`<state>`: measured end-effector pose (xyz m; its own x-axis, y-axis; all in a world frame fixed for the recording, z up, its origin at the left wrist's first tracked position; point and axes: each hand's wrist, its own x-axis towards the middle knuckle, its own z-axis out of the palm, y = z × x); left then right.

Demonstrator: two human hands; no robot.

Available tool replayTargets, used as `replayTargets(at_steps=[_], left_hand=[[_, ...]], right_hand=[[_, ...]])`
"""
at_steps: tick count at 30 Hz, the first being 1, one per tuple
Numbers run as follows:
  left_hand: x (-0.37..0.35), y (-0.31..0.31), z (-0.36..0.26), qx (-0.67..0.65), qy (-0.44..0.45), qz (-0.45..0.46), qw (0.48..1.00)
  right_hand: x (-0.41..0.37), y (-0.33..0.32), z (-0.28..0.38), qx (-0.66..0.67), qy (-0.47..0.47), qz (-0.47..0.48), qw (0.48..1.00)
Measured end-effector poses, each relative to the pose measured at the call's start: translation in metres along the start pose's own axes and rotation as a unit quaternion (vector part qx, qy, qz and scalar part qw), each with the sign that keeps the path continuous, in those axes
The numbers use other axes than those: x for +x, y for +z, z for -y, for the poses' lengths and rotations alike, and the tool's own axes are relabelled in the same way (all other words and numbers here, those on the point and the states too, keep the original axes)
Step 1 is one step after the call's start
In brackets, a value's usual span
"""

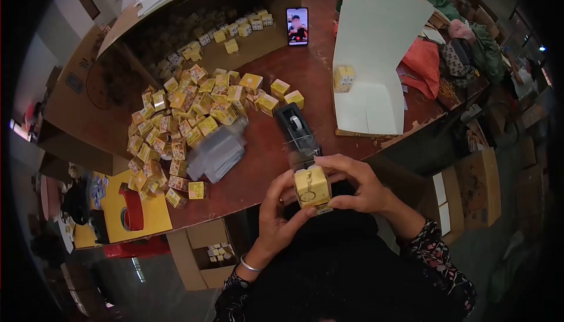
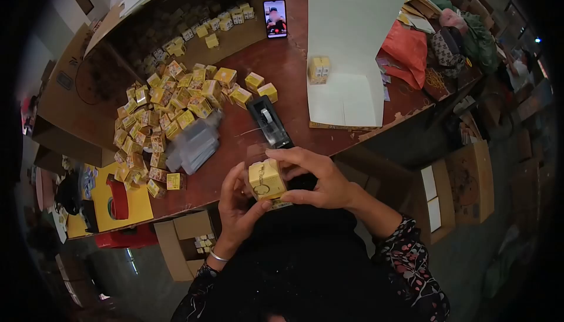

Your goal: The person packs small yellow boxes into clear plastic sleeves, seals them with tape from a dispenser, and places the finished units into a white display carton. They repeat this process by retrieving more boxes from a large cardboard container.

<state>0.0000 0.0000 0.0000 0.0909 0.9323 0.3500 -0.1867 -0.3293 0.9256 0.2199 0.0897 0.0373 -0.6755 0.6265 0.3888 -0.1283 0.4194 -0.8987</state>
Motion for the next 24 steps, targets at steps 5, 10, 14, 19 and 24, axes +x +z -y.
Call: replayTargets(at_steps=[5, 10, 14, 19, 24], left_hand=[[-0.030, -0.005, 0.002, -0.005, -0.092, 0.045, 0.995], [-0.055, -0.005, 0.019, -0.021, -0.118, 0.026, 0.993], [-0.054, 0.001, 0.019, -0.079, -0.109, -0.028, 0.991], [-0.046, 0.007, 0.010, -0.115, -0.144, -0.041, 0.982], [-0.038, -0.003, -0.009, -0.026, -0.151, 0.053, 0.987]], right_hand=[[-0.039, 0.046, -0.022, 0.001, 0.016, -0.082, 0.997], [-0.063, 0.061, -0.034, -0.026, 0.022, -0.061, 0.998], [-0.069, 0.074, -0.034, 0.098, 0.059, -0.122, 0.986], [-0.066, 0.071, -0.031, 0.121, 0.032, -0.132, 0.983], [-0.067, 0.054, -0.024, 0.156, 0.114, -0.044, 0.980]])
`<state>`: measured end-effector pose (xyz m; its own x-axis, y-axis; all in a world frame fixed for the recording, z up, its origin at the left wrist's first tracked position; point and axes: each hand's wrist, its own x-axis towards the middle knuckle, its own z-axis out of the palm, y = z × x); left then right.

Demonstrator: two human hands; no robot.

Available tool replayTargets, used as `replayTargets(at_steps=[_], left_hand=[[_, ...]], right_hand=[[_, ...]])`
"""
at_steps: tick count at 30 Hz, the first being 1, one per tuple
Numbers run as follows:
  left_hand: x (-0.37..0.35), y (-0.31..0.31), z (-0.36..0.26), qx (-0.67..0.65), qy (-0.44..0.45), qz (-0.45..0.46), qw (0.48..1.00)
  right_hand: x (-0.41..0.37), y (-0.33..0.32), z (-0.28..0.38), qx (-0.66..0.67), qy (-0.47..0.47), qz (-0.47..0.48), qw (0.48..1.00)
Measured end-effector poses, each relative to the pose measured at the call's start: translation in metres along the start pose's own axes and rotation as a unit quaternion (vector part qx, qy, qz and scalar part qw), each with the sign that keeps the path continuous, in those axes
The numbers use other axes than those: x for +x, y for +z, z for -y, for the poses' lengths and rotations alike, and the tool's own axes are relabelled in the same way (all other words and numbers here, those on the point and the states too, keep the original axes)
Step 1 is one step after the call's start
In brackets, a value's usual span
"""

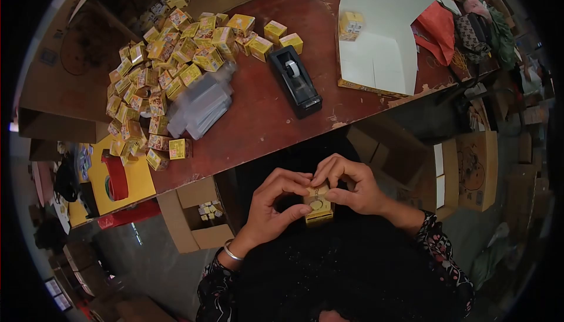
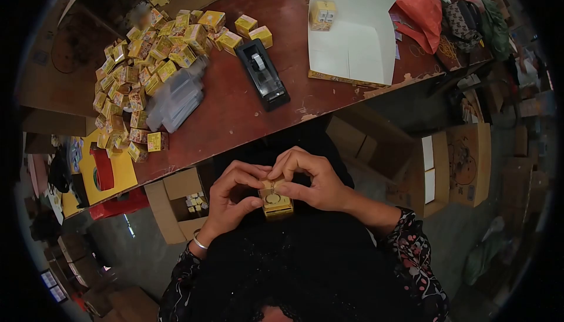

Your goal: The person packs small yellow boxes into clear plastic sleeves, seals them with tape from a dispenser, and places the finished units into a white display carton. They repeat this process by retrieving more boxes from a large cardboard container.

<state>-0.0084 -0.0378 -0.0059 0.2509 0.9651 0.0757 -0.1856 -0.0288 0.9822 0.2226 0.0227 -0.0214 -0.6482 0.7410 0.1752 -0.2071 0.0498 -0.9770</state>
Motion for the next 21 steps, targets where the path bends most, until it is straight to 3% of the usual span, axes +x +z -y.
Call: replayTargets(at_steps=[4, 7, 13, 21], left_hand=[[0.005, -0.003, -0.015, 0.156, 0.024, 0.007, 0.987], [0.009, 0.003, -0.027, 0.201, 0.032, -0.002, 0.979], [0.008, 0.006, -0.029, 0.218, 0.035, -0.037, 0.975], [-0.006, 0.000, -0.019, 0.168, 0.014, -0.002, 0.986]], right_hand=[[0.008, 0.008, 0.024, 0.012, 0.084, -0.023, 0.996], [0.012, -0.001, 0.026, -0.121, 0.013, 0.009, 0.993], [0.019, 0.000, 0.037, -0.050, 0.090, -0.008, 0.995], [0.010, -0.005, 0.015, -0.108, -0.065, 0.018, 0.992]])
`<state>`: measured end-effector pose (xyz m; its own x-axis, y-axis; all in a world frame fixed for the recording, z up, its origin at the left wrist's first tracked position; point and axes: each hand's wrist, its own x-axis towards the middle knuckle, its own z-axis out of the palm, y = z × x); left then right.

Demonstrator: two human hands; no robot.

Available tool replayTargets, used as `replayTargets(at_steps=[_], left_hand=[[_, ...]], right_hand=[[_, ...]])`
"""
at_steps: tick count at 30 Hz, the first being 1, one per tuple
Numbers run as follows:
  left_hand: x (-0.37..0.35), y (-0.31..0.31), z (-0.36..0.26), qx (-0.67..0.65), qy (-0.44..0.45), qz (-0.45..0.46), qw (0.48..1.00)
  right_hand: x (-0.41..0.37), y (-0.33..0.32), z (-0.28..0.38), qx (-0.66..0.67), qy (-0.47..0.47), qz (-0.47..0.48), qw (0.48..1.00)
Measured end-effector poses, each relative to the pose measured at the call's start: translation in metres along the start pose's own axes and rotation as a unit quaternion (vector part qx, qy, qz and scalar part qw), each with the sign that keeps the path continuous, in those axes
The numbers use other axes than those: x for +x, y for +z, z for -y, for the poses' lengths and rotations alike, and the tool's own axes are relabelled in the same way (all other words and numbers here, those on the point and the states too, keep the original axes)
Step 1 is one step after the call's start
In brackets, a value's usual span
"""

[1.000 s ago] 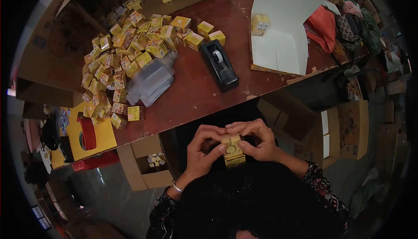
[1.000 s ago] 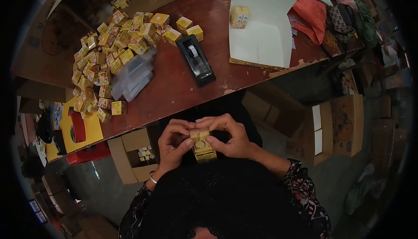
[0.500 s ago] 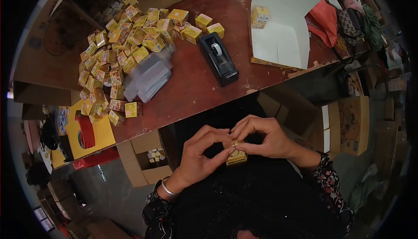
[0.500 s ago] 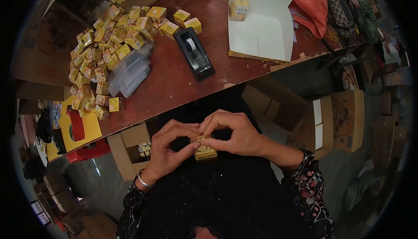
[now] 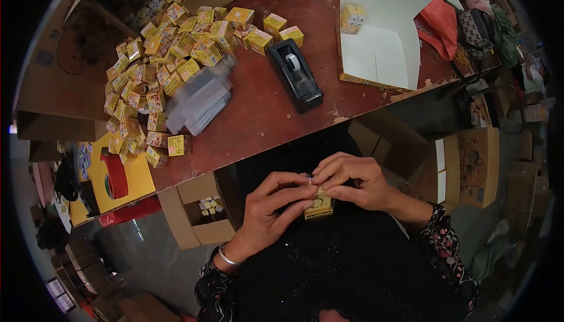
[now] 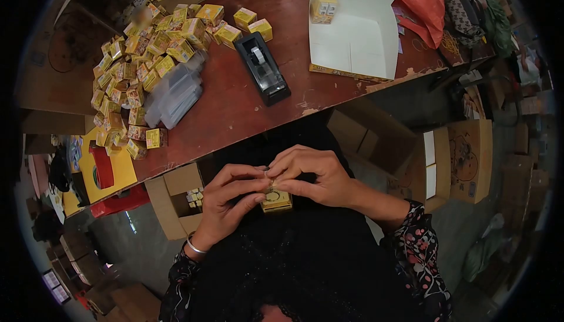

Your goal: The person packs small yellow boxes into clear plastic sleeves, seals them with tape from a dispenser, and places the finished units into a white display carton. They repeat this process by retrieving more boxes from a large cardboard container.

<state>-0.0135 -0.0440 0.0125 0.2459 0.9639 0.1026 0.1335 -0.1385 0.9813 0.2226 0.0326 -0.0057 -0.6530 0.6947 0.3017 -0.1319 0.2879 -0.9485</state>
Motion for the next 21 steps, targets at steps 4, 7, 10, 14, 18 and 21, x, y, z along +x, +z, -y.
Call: replayTargets(at_steps=[4, 7, 10, 14, 18, 21], left_hand=[[-0.004, 0.001, 0.001, -0.050, -0.031, 0.030, 0.998], [-0.007, 0.000, 0.016, -0.079, -0.053, 0.069, 0.993], [-0.006, -0.001, 0.017, -0.102, -0.051, 0.025, 0.993], [0.014, -0.006, 0.029, -0.161, -0.034, -0.042, 0.985], [0.061, -0.018, 0.058, -0.024, 0.003, 0.012, 1.000], [0.082, -0.020, 0.066, -0.033, 0.009, 0.047, 0.998]], right_hand=[[-0.006, -0.006, -0.012, -0.110, -0.126, 0.024, 0.986], [-0.005, -0.011, -0.006, -0.190, -0.145, 0.042, 0.970], [0.012, -0.020, 0.007, -0.196, -0.084, -0.022, 0.977], [0.054, -0.044, -0.026, -0.114, 0.118, -0.273, 0.948], [0.086, -0.057, -0.073, -0.220, 0.156, -0.206, 0.941], [0.093, -0.053, -0.081, -0.202, 0.183, -0.197, 0.942]])
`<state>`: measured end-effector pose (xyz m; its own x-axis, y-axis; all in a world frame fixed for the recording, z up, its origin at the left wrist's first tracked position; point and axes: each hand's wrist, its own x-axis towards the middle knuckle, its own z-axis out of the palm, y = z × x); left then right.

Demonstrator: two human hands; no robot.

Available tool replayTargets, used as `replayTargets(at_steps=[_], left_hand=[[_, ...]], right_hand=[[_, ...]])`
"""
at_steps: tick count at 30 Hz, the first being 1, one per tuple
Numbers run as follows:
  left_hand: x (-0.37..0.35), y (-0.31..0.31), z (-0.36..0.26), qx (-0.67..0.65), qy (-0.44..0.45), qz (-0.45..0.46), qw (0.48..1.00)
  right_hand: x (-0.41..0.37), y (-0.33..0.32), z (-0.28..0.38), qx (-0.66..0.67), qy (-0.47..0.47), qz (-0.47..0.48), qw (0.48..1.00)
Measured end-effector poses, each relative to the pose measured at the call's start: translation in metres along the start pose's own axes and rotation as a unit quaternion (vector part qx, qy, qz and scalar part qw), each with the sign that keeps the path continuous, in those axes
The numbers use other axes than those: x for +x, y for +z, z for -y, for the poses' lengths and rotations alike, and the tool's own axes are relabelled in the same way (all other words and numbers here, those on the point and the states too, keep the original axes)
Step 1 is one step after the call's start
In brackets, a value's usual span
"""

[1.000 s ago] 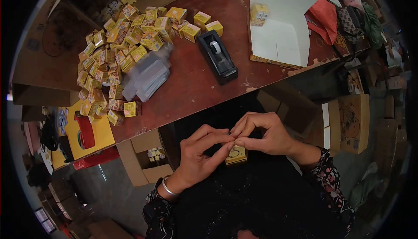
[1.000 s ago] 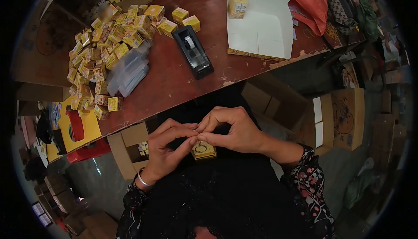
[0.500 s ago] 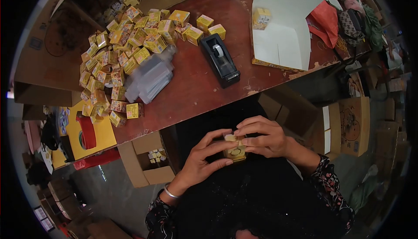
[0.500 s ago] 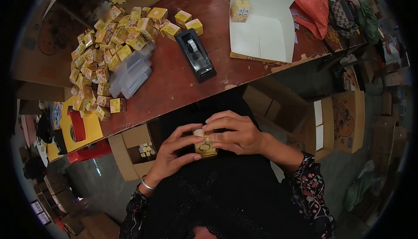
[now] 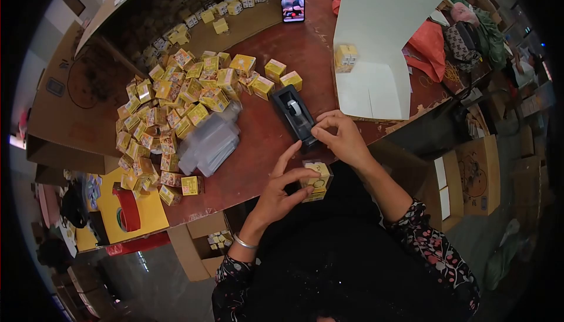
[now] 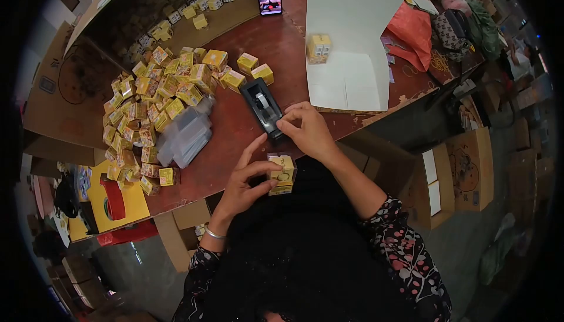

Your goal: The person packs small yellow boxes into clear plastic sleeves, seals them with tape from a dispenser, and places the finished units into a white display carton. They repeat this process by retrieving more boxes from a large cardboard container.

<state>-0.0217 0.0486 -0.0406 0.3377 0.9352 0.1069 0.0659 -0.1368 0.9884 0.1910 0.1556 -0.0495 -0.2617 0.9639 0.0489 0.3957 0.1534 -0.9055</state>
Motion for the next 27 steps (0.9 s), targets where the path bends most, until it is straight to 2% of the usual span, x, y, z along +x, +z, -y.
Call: replayTargets(at_steps=[3, 6, 9, 12, 15, 18, 23, 24, 26, 27], left_hand=[[0.009, -0.001, 0.003, -0.072, -0.031, 0.026, 0.997], [0.014, -0.003, 0.014, -0.102, -0.042, 0.043, 0.993], [0.012, -0.004, 0.024, -0.127, -0.042, 0.050, 0.990], [0.013, -0.006, 0.028, -0.158, -0.042, 0.060, 0.985], [0.013, -0.008, 0.026, -0.184, -0.052, 0.065, 0.979], [0.014, -0.009, 0.028, -0.193, -0.052, 0.072, 0.977], [0.013, -0.009, 0.027, -0.214, -0.060, 0.061, 0.973], [0.011, -0.006, 0.025, -0.213, -0.044, 0.036, 0.975], [0.006, 0.000, 0.021, -0.209, -0.017, -0.014, 0.978], [0.002, 0.001, 0.016, -0.166, -0.003, -0.044, 0.985]], right_hand=[[0.000, 0.007, -0.002, 0.065, 0.018, -0.012, 0.998], [-0.005, 0.009, 0.011, 0.207, 0.092, -0.012, 0.974], [-0.015, 0.002, 0.017, 0.264, 0.086, 0.000, 0.961], [-0.032, 0.002, 0.002, 0.211, 0.036, -0.002, 0.977], [-0.041, 0.013, -0.010, 0.219, 0.047, -0.029, 0.974], [-0.039, 0.022, -0.024, 0.183, 0.015, -0.059, 0.981], [-0.038, 0.024, -0.039, 0.194, 0.009, -0.067, 0.979], [-0.039, 0.023, -0.041, 0.206, 0.013, -0.064, 0.976], [-0.045, 0.013, -0.014, 0.179, -0.041, -0.108, 0.977], [-0.050, 0.007, -0.001, 0.166, -0.066, -0.130, 0.975]])
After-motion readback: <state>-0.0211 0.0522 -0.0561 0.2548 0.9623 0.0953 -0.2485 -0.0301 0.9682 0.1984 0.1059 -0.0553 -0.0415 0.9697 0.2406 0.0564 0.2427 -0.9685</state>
